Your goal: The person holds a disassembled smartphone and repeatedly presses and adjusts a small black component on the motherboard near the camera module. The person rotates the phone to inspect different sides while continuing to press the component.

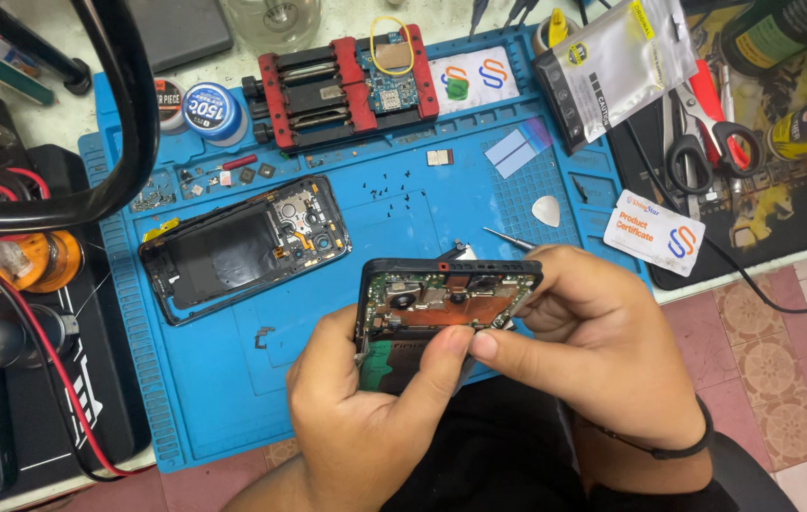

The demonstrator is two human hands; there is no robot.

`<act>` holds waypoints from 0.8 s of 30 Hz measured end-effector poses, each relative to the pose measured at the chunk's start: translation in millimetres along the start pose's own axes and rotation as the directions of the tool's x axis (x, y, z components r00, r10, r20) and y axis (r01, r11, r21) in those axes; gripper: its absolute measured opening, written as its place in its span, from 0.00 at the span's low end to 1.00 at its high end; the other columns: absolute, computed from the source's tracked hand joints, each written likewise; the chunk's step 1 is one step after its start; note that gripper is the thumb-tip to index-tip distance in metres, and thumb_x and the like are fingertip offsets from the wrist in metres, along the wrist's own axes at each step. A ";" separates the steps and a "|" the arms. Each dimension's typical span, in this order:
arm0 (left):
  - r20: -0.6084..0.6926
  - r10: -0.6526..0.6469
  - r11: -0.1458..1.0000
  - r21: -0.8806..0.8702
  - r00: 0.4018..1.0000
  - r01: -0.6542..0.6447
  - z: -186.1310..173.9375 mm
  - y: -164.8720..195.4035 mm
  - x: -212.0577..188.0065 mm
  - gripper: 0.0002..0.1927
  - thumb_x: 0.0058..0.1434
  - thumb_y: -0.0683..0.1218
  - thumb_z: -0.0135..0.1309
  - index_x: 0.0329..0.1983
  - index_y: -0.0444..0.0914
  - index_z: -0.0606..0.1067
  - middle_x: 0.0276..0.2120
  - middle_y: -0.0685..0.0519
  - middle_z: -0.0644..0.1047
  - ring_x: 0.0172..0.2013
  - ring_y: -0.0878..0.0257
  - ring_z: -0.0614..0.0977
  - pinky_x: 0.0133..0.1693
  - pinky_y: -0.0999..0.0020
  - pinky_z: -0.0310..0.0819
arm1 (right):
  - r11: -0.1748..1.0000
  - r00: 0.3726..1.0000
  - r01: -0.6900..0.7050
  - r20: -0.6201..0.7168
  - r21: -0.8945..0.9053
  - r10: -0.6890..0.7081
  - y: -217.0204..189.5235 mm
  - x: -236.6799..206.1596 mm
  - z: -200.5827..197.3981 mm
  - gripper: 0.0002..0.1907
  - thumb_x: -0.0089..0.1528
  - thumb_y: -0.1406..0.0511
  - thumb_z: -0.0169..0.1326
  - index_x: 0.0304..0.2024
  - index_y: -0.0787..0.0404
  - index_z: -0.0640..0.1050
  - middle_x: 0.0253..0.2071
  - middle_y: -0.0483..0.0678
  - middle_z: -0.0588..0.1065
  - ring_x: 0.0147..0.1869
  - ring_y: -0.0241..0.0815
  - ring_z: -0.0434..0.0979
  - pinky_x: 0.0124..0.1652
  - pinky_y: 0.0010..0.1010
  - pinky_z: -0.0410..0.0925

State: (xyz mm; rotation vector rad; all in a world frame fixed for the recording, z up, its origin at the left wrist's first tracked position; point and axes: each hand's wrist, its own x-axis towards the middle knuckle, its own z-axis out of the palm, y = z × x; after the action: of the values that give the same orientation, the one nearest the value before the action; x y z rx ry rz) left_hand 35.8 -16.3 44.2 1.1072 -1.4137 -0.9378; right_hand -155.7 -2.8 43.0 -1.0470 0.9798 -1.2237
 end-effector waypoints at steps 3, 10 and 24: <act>0.012 -0.006 1.000 -0.001 1.000 0.006 0.1 4.3 2.7 0.15 0.61 0.41 0.67 0.47 0.31 0.76 0.38 0.50 0.85 0.37 0.67 0.87 0.40 0.73 0.83 | 1.000 1.000 -0.002 0.001 0.028 0.002 -5.8 6.3 5.4 0.13 0.60 0.78 0.63 0.46 0.67 0.77 0.49 0.52 0.80 0.55 0.40 0.81 0.55 0.35 0.74; 0.047 0.088 0.995 0.046 0.995 -0.090 -4.5 2.3 0.3 0.17 0.63 0.41 0.65 0.50 0.29 0.74 0.40 0.49 0.85 0.40 0.65 0.88 0.43 0.71 0.83 | 0.993 0.998 -0.058 0.012 0.105 0.057 8.5 0.7 -8.3 0.14 0.59 0.78 0.62 0.45 0.67 0.75 0.45 0.51 0.80 0.51 0.41 0.81 0.51 0.36 0.75; -0.002 -0.041 0.997 0.064 0.999 0.041 -13.3 -44.7 20.1 0.17 0.63 0.54 0.65 0.47 0.38 0.79 0.41 0.45 0.82 0.43 0.52 0.86 0.49 0.60 0.80 | 0.957 0.959 -0.285 0.015 0.046 0.284 7.2 93.8 62.6 0.19 0.57 0.74 0.62 0.50 0.70 0.75 0.44 0.55 0.79 0.49 0.47 0.80 0.49 0.39 0.72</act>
State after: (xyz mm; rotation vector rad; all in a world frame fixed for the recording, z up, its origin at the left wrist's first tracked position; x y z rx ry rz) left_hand 54.7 -47.0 8.5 1.1877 -1.4344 -0.9262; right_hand -84.6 -90.5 49.1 -0.8395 1.0502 -0.9989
